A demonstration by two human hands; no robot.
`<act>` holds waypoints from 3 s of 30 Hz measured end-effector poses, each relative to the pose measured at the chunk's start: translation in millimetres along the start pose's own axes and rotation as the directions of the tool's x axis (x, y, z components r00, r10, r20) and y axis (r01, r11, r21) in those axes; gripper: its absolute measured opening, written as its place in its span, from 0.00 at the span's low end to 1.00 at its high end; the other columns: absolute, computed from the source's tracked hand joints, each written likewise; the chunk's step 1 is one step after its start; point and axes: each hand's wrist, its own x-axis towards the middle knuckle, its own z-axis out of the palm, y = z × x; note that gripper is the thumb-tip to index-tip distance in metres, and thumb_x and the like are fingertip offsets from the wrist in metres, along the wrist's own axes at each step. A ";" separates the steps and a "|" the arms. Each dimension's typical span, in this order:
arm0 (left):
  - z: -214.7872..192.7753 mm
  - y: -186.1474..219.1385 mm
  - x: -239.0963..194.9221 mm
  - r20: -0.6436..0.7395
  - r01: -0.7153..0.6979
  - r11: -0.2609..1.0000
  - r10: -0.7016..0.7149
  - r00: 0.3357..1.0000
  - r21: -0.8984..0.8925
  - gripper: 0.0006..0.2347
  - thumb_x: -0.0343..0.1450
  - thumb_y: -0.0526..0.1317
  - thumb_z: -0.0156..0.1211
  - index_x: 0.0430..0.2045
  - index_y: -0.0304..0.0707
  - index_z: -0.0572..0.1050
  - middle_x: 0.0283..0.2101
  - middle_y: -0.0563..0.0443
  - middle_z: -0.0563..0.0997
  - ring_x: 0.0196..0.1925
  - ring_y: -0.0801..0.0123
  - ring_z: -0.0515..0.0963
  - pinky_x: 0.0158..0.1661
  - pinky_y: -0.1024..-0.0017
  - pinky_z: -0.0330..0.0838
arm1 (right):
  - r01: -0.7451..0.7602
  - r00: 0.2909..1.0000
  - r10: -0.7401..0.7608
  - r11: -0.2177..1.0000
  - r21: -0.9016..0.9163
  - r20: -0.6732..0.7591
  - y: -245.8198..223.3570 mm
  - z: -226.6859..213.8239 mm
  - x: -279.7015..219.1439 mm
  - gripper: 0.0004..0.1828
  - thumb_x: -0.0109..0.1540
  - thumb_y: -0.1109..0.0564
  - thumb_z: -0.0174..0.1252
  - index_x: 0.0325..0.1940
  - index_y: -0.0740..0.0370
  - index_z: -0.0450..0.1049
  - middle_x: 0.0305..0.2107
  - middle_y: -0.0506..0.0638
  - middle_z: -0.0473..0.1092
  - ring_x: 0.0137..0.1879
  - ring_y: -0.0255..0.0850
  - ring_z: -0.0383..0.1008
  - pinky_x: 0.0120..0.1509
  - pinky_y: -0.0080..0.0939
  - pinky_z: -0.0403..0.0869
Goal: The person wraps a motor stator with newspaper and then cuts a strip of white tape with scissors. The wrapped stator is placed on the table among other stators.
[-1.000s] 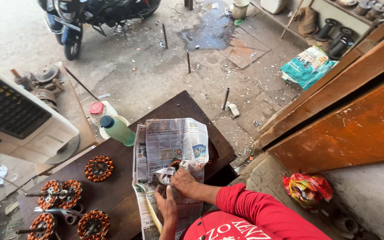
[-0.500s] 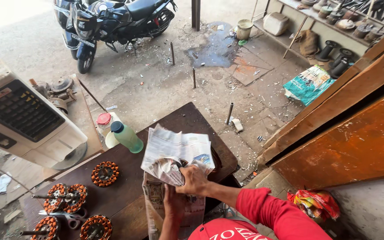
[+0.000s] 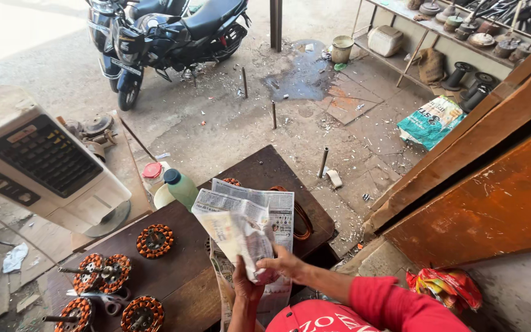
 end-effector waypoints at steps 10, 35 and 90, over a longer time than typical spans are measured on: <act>56.9 52.3 -1.7 -0.020 -0.002 0.347 0.061 0.998 0.938 0.24 0.57 0.38 0.76 0.46 0.30 0.75 0.38 0.45 0.85 0.38 0.63 0.83 0.35 0.67 0.80 | 0.472 0.878 0.042 0.094 -0.877 0.477 -63.2 -6.7 23.1 0.37 0.53 0.46 0.70 0.67 0.47 0.69 0.60 0.54 0.72 0.57 0.50 0.76 0.81 0.69 0.42; 65.5 17.6 -10.2 -0.064 -0.177 0.937 0.205 0.977 0.302 0.18 0.69 0.37 0.64 0.52 0.28 0.74 0.44 0.45 0.83 0.40 0.66 0.83 0.38 0.70 0.79 | -0.071 0.980 0.085 0.994 0.082 -0.180 17.5 -36.8 14.2 0.40 0.53 0.39 0.72 0.63 0.59 0.68 0.41 0.49 0.75 0.41 0.38 0.73 0.39 0.40 0.70; -86.0 110.8 -50.0 -0.216 0.038 0.365 0.460 0.862 0.930 0.16 0.76 0.48 0.63 0.33 0.29 0.83 0.23 0.55 0.81 0.26 0.79 0.78 0.29 0.75 0.73 | 0.544 0.729 -0.418 -0.126 -0.830 0.542 55.8 55.1 127.0 0.45 0.54 0.49 0.69 0.74 0.53 0.60 0.70 0.76 0.52 0.64 0.65 0.65 0.62 0.59 0.67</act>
